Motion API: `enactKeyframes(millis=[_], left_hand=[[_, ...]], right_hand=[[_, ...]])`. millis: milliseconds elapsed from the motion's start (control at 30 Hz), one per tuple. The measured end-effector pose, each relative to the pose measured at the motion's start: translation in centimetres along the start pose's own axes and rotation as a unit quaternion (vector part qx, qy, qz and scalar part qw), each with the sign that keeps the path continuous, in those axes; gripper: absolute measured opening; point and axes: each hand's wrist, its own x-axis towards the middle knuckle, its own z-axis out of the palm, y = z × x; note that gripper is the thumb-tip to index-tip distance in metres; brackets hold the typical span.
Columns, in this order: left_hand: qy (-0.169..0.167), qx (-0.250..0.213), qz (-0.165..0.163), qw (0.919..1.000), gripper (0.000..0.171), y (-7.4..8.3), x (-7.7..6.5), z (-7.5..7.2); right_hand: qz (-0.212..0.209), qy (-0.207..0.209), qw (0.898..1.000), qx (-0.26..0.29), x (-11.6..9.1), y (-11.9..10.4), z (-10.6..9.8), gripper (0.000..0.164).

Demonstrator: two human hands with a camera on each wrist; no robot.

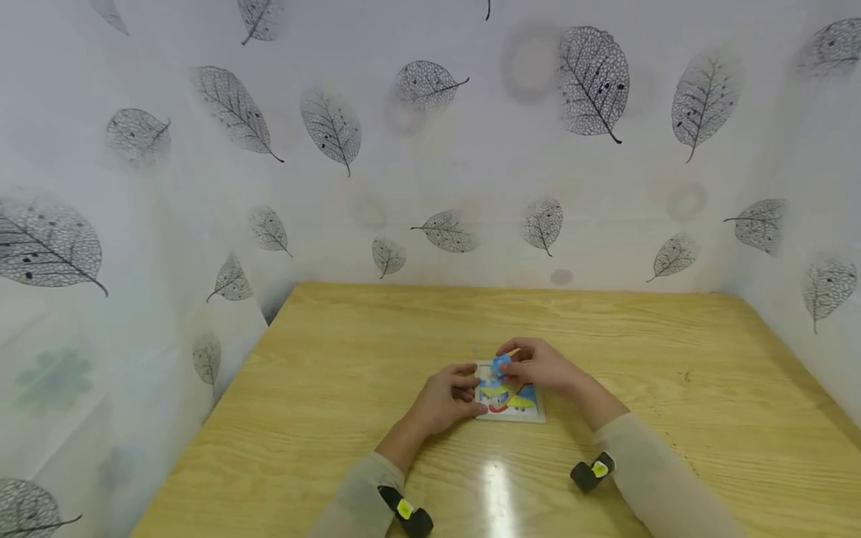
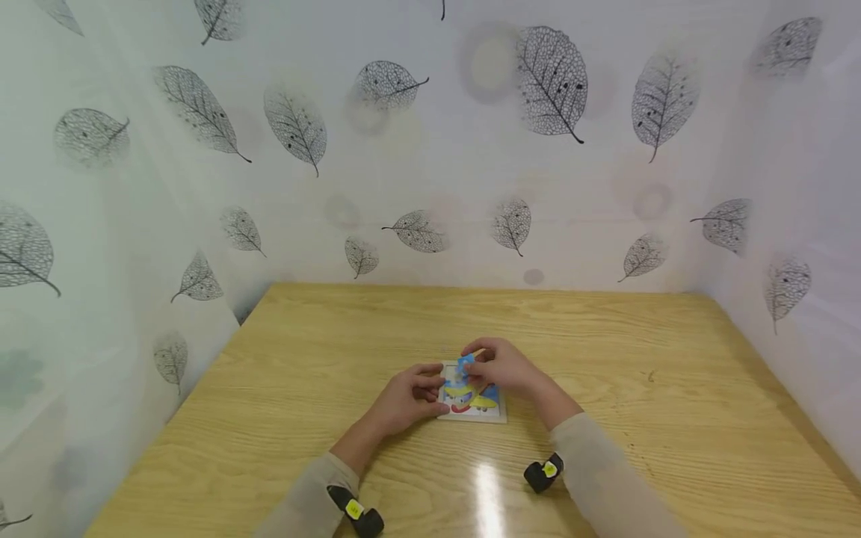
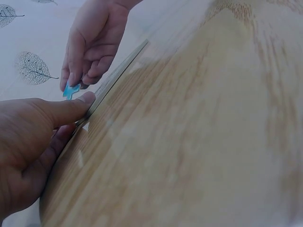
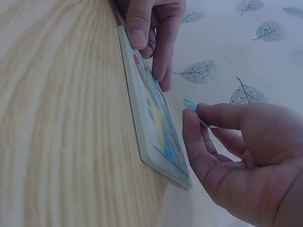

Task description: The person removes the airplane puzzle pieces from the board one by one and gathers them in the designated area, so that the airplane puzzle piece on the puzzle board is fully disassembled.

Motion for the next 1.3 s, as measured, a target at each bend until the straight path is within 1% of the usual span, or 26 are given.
enactKeyframes(millis=[167,400,633,733,867,1000,1067,1167,1300], left_hand=[[0.004,0.002,-0.011,0.9999,0.055,0.2,0.0,0.1],[0.003,-0.005,-0.009,0.9999,0.049,0.2,0.0,0.1],[0.005,0.001,-0.010,0.9999,0.050,0.0,0.1,0.1],[0.003,0.002,-0.011,0.9999,0.053,-0.1,0.0,0.1],[0.004,0.004,-0.013,0.9999,0.057,-0.1,0.0,0.1],[0.003,0.008,-0.013,0.9999,0.059,-0.1,-0.1,0.1],[0.001,0.012,-0.013,0.9998,0.057,0.0,-0.2,0.1],[0.001,0.014,-0.010,0.9998,0.054,0.1,-0.2,0.1],[0.002,0.015,-0.010,0.9998,0.054,0.2,-0.1,0.1]], right_hand=[[0.029,0.034,0.999,0.018,-0.9,0.2,-1.4,0.035],[0.030,0.053,0.998,0.020,-2.3,1.4,-3.3,0.036],[0.058,0.085,0.994,0.043,-3.3,2.2,-4.2,0.036],[0.066,0.101,0.992,0.025,-3.6,2.3,-4.3,0.035],[0.066,0.128,0.989,-0.032,-3.8,2.2,-4.0,0.033],[0.071,0.162,0.979,-0.105,-3.8,2.0,-3.6,0.031],[0.079,0.175,0.973,-0.128,-3.9,2.0,-3.5,0.030],[0.083,0.179,0.971,-0.132,-3.9,2.2,-3.5,0.031],[0.089,0.177,0.975,-0.102,-3.9,2.4,-3.8,0.035]])
